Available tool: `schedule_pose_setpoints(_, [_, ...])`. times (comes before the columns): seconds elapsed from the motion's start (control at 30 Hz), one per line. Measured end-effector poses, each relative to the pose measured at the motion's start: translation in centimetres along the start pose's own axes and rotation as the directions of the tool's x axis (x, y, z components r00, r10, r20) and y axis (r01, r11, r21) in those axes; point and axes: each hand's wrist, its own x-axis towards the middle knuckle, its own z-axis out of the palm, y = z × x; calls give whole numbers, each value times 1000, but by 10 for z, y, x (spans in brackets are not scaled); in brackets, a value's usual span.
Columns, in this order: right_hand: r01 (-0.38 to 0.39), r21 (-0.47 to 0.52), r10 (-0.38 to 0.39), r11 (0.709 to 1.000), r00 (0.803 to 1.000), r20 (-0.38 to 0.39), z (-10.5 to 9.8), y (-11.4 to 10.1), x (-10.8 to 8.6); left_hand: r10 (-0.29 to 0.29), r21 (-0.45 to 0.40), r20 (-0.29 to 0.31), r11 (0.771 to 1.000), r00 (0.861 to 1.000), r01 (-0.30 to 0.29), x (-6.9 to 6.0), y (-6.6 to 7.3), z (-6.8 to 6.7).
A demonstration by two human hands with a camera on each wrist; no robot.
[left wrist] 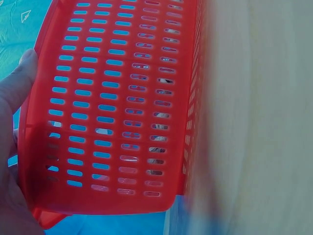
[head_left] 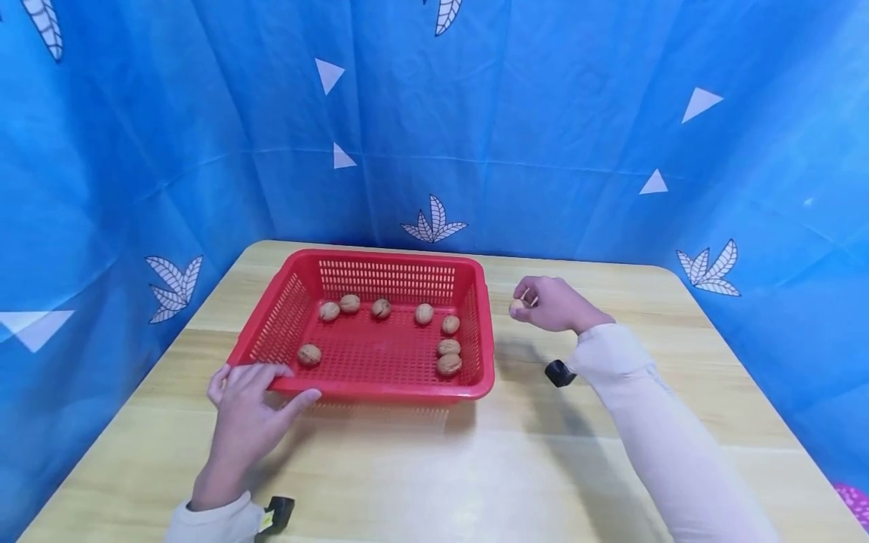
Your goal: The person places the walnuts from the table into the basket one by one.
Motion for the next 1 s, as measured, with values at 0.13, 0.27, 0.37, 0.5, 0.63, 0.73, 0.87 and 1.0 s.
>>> schedule_pose_setpoints(0.13, [18,20,-19,1000,1000,11,-3,-18,8,-33,17,8,999,999,33,-2,1,0])
schedule_pose_setpoints(0.27, [11,14,-11,1000,1000,-6,-7,-31,11,-5,-10,6,1000,1000,5,3,2,3])
schedule_pose_setpoints(0.37, [23,16,-23,1000,1000,-8,-6,-42,13,9,-20,4,1000,1000,-9,5,2,5])
schedule_pose_setpoints(0.5, [65,18,-65,998,998,15,2,-57,21,5,-3,2,1000,1000,-5,4,2,4])
schedule_pose_setpoints(0.63, [75,11,-75,997,997,20,11,-68,27,9,3,12,1000,1000,-9,4,2,4])
schedule_pose_setpoints(0.73, [77,11,-78,997,997,27,15,-74,30,3,2,21,1000,1000,-3,4,3,6])
schedule_pose_setpoints(0.87, [97,19,-98,995,995,33,20,-84,35,-4,-1,17,1000,1000,4,3,1,4])
schedule_pose_setpoints(1.0, [90,32,-90,995,996,17,21,-87,34,24,-20,-3,1000,1000,-24,5,-2,4])
